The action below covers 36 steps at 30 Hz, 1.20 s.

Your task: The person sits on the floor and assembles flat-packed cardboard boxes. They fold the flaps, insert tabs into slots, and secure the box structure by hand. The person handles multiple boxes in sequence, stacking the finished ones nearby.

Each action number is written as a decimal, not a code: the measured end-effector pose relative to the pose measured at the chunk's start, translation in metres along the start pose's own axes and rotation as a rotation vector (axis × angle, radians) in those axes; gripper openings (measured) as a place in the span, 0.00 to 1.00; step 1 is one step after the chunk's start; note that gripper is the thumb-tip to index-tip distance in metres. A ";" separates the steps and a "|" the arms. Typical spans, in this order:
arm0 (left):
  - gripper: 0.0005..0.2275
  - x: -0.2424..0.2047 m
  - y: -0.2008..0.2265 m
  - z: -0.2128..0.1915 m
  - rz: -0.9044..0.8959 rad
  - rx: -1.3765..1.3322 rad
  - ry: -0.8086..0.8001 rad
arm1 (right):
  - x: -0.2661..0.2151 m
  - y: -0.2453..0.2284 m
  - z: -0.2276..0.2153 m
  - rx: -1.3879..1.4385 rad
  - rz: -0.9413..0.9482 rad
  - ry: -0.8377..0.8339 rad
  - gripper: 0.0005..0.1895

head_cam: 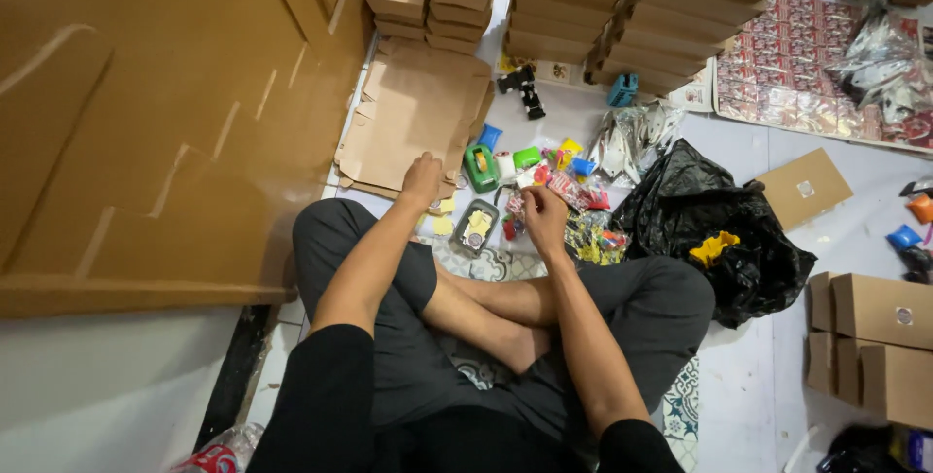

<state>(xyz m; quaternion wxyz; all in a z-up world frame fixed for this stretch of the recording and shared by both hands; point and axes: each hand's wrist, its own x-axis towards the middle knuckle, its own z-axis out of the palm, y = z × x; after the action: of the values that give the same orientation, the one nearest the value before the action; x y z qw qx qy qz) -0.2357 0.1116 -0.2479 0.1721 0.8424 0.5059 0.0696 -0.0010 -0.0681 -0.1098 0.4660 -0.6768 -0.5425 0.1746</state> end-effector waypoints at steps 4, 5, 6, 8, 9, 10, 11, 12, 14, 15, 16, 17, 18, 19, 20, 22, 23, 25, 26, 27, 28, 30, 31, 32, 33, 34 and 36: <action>0.07 -0.014 0.025 -0.020 0.030 0.055 -0.004 | -0.001 0.010 0.003 0.008 0.003 -0.003 0.06; 0.07 -0.019 0.031 -0.027 0.034 0.051 -0.005 | -0.002 0.009 0.004 0.019 0.011 0.003 0.06; 0.07 -0.024 0.036 -0.034 0.035 0.047 -0.004 | -0.001 0.009 0.004 0.031 0.015 0.006 0.06; 0.07 -0.024 0.037 -0.037 -0.002 0.004 -0.029 | -0.002 0.004 0.004 0.030 0.014 0.006 0.05; 0.08 -0.023 0.038 -0.039 -0.033 -0.039 -0.054 | -0.001 0.003 0.003 0.027 0.015 0.011 0.05; 0.08 -0.033 0.056 -0.058 -0.033 -0.040 -0.052 | 0.000 0.005 0.003 0.026 0.013 0.011 0.05; 0.11 -0.044 0.073 -0.077 -0.046 -0.221 -0.009 | 0.001 0.007 0.004 0.027 0.011 0.007 0.05; 0.13 -0.057 0.090 -0.095 -0.059 -0.399 0.029 | -0.001 0.009 0.005 0.029 0.015 0.005 0.05; 0.11 -0.060 0.098 -0.089 -0.033 -0.486 0.017 | 0.001 0.015 0.007 0.029 0.010 0.003 0.05; 0.09 -0.062 0.101 -0.085 -0.008 -0.573 0.009 | 0.001 0.019 0.008 0.028 0.000 0.001 0.05; 0.09 -0.067 0.106 -0.088 -0.011 -0.573 0.003 | 0.000 0.016 0.008 0.029 0.007 -0.001 0.05; 0.07 -0.072 0.111 -0.091 0.058 -0.584 -0.054 | -0.001 0.014 0.007 0.035 0.011 -0.001 0.05; 0.06 -0.074 0.117 -0.096 0.130 -0.596 -0.108 | 0.002 0.011 0.005 0.040 0.010 0.003 0.05; 0.06 -0.071 0.109 -0.082 0.131 -0.596 -0.109 | -0.001 0.010 0.006 0.039 0.012 0.004 0.05; 0.05 -0.066 0.103 -0.068 0.111 -0.451 -0.042 | 0.000 0.009 0.005 0.020 0.009 -0.006 0.05; 0.05 -0.055 0.094 -0.052 0.095 -0.309 0.028 | 0.000 0.007 0.003 -0.003 0.004 -0.012 0.05; 0.07 -0.049 0.091 -0.051 0.015 -0.246 0.093 | 0.000 0.007 0.003 0.001 0.010 -0.013 0.05; 0.10 -0.036 0.075 -0.039 -0.066 -0.184 0.156 | -0.001 0.005 0.004 0.005 0.016 -0.014 0.05; 0.16 -0.028 0.064 -0.027 -0.143 -0.202 0.153 | -0.002 0.005 0.003 -0.012 0.013 -0.020 0.05; 0.22 -0.020 0.054 -0.014 -0.220 -0.221 0.148 | -0.002 0.006 0.002 -0.030 0.010 -0.025 0.05; 0.22 -0.020 0.052 -0.016 -0.216 -0.223 0.152 | -0.002 0.010 0.004 -0.033 0.006 -0.021 0.05; 0.22 -0.024 0.047 -0.019 -0.274 -0.243 0.131 | -0.005 0.019 0.008 -0.040 0.043 -0.018 0.05; 0.22 -0.018 0.041 -0.009 -0.269 -0.242 0.126 | -0.005 0.015 0.005 -0.041 0.048 -0.014 0.05; 0.16 -0.011 0.033 0.001 -0.270 -0.240 0.165 | -0.004 0.011 0.003 -0.023 0.049 -0.026 0.05; 0.10 -0.004 0.025 0.010 -0.271 -0.239 0.204 | -0.003 0.007 0.002 -0.005 0.049 -0.039 0.06; 0.10 -0.009 0.030 -0.001 -0.268 -0.236 0.204 | -0.003 0.010 0.003 -0.003 0.050 -0.035 0.06; 0.04 -0.019 0.042 -0.023 -0.302 -0.250 0.325 | -0.004 0.015 0.005 0.005 0.057 -0.043 0.06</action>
<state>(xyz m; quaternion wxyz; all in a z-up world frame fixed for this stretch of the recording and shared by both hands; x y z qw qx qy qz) -0.2171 0.0818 -0.2107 0.1999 0.7070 0.6345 0.2398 0.0019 -0.0689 -0.1257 0.4507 -0.6869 -0.5325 0.2037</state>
